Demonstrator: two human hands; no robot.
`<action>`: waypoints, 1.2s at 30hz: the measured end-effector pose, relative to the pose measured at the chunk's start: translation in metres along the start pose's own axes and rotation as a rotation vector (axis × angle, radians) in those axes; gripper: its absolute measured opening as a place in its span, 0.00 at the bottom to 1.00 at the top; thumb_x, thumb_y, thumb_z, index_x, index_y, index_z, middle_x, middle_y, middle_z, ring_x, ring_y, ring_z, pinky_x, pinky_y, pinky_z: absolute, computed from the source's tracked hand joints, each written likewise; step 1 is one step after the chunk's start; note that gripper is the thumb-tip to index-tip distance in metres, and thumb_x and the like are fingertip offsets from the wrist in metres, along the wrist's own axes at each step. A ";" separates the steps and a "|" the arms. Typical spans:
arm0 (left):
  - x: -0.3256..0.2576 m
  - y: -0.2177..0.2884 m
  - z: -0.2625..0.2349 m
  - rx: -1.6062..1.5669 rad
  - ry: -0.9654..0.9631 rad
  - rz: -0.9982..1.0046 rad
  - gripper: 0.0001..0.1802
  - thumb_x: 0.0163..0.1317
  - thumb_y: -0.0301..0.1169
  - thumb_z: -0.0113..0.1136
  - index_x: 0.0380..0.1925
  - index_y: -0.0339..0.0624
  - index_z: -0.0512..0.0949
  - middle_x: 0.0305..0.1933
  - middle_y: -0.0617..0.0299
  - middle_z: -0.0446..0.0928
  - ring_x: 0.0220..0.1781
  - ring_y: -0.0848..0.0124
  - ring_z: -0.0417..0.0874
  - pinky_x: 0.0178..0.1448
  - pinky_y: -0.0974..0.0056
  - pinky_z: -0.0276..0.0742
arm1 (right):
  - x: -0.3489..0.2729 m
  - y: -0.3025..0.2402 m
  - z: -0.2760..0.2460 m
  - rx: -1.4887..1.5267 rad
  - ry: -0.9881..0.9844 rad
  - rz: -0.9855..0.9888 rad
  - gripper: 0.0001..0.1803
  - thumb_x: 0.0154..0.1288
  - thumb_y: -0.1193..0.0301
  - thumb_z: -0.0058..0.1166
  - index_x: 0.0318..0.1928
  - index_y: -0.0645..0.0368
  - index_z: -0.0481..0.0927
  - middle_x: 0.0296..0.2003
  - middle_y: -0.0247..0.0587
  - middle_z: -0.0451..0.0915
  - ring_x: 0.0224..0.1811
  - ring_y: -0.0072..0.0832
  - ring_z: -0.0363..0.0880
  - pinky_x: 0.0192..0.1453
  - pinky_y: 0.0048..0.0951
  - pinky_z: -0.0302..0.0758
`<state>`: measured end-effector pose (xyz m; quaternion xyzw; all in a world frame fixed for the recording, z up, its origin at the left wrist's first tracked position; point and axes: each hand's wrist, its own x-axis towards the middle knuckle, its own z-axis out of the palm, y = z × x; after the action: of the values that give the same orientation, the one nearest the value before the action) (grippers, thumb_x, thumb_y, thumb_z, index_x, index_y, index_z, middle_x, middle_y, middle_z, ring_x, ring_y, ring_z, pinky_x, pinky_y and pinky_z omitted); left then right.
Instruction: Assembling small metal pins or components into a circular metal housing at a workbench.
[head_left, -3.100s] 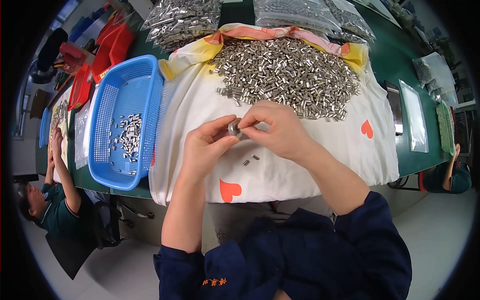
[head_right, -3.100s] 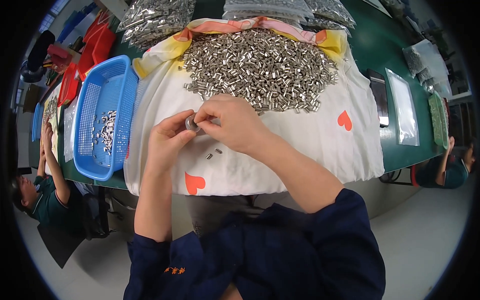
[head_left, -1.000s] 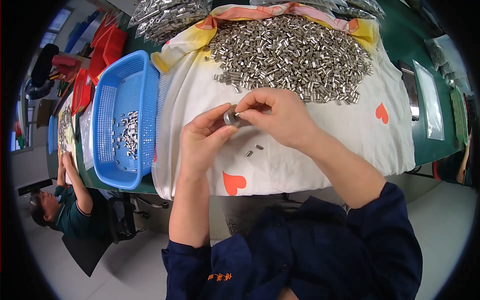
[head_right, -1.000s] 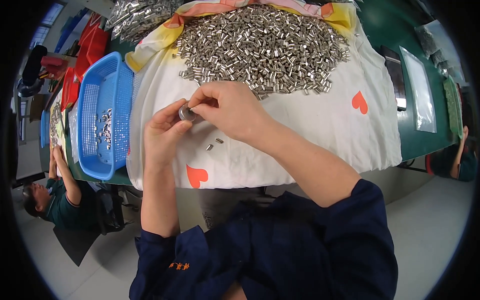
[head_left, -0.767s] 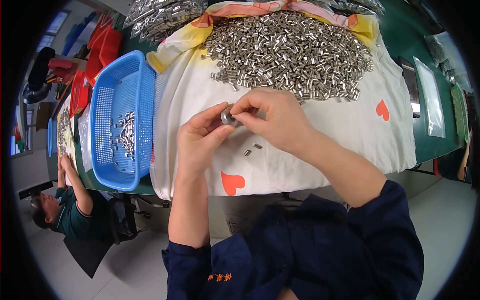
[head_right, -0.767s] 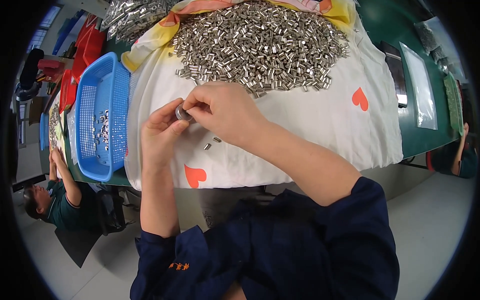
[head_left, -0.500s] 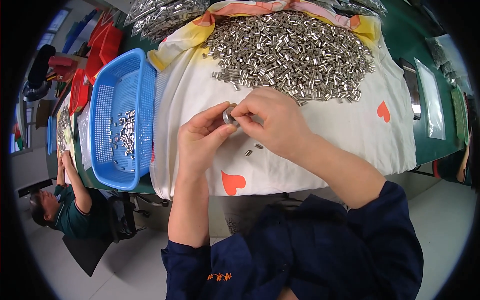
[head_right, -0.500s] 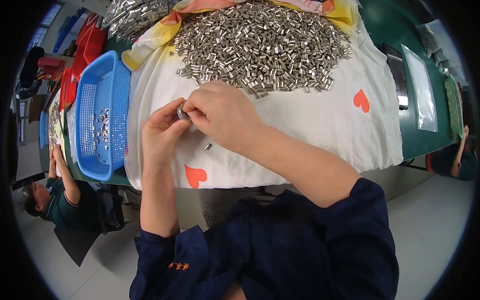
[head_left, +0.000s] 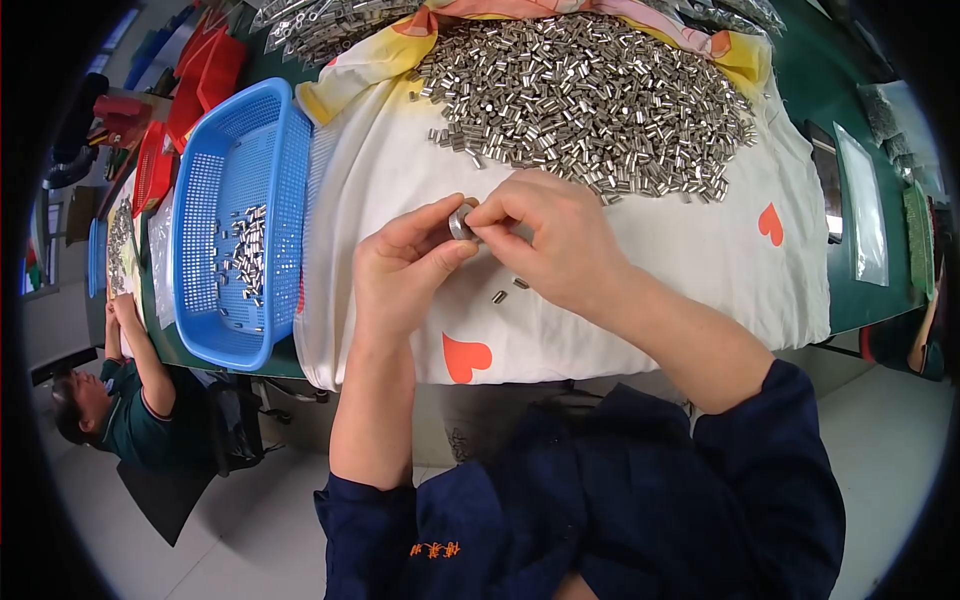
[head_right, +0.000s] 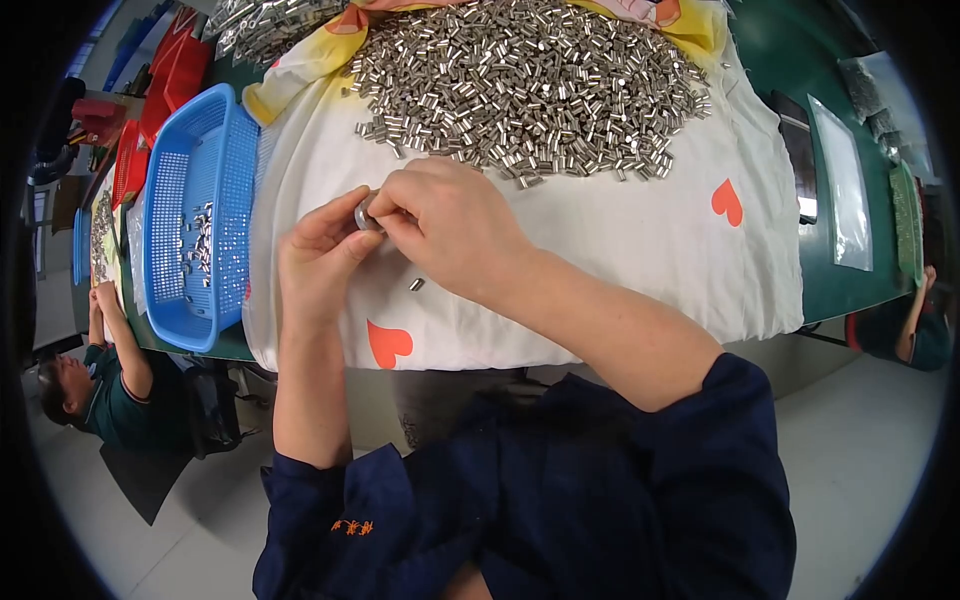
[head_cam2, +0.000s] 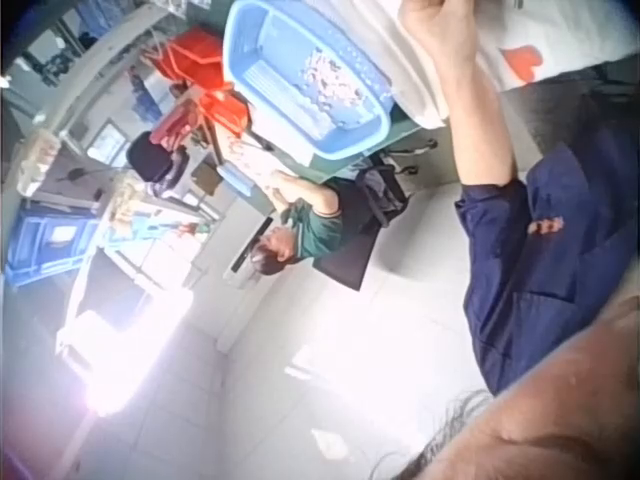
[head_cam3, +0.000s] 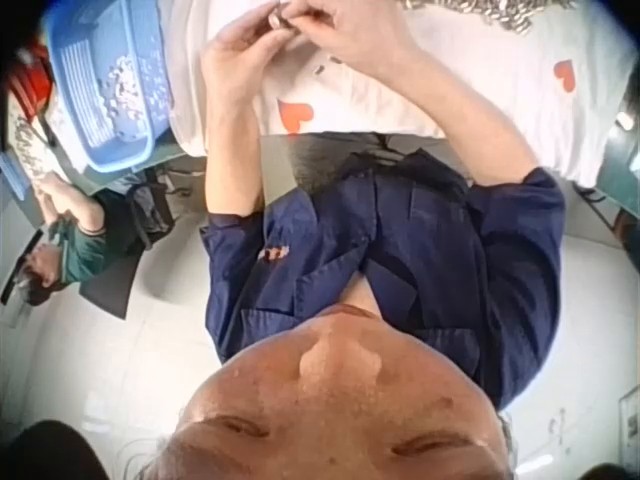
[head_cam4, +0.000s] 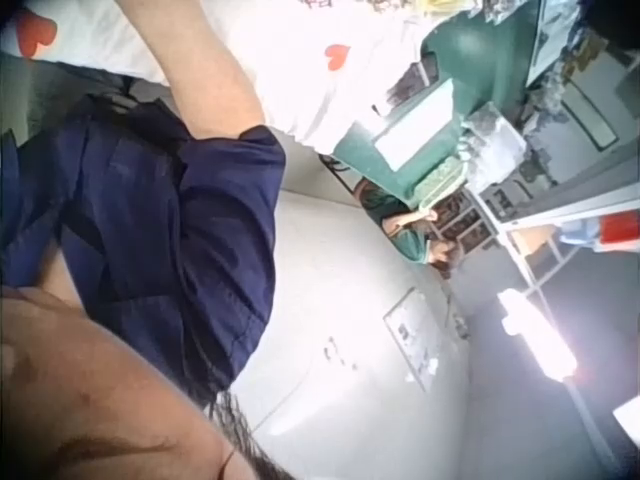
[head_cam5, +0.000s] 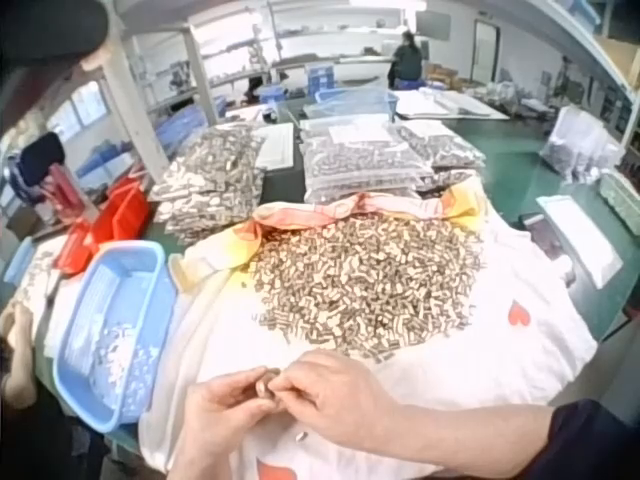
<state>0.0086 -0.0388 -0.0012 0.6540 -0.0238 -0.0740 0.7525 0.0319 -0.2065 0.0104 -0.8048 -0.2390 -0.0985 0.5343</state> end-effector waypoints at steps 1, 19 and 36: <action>-0.001 0.002 0.001 0.022 0.009 -0.007 0.22 0.50 0.13 0.58 0.48 0.31 0.73 0.42 0.57 0.78 0.42 0.73 0.79 0.46 0.71 0.76 | -0.001 0.000 0.001 -0.001 -0.008 -0.003 0.02 0.48 0.76 0.53 0.23 0.60 0.74 0.21 0.40 0.74 0.27 0.37 0.73 0.33 0.35 0.70; -0.003 0.006 0.001 0.107 -0.053 -0.100 0.21 0.48 0.14 0.60 0.46 0.31 0.75 0.41 0.58 0.78 0.40 0.74 0.79 0.47 0.72 0.76 | 0.013 0.018 -0.023 0.638 -0.443 0.665 0.04 0.53 0.78 0.58 0.31 0.64 0.78 0.26 0.33 0.77 0.27 0.16 0.73 0.32 0.17 0.71; 0.001 0.006 0.002 0.020 -0.029 -0.098 0.21 0.48 0.15 0.62 0.46 0.31 0.75 0.40 0.58 0.78 0.41 0.74 0.80 0.46 0.72 0.76 | 0.015 0.011 -0.018 0.502 -0.394 0.676 0.02 0.53 0.79 0.57 0.29 0.63 0.77 0.26 0.33 0.77 0.27 0.16 0.73 0.33 0.17 0.72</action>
<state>0.0096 -0.0401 0.0049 0.6607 -0.0036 -0.1201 0.7410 0.0519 -0.2219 0.0147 -0.6869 -0.0766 0.2966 0.6590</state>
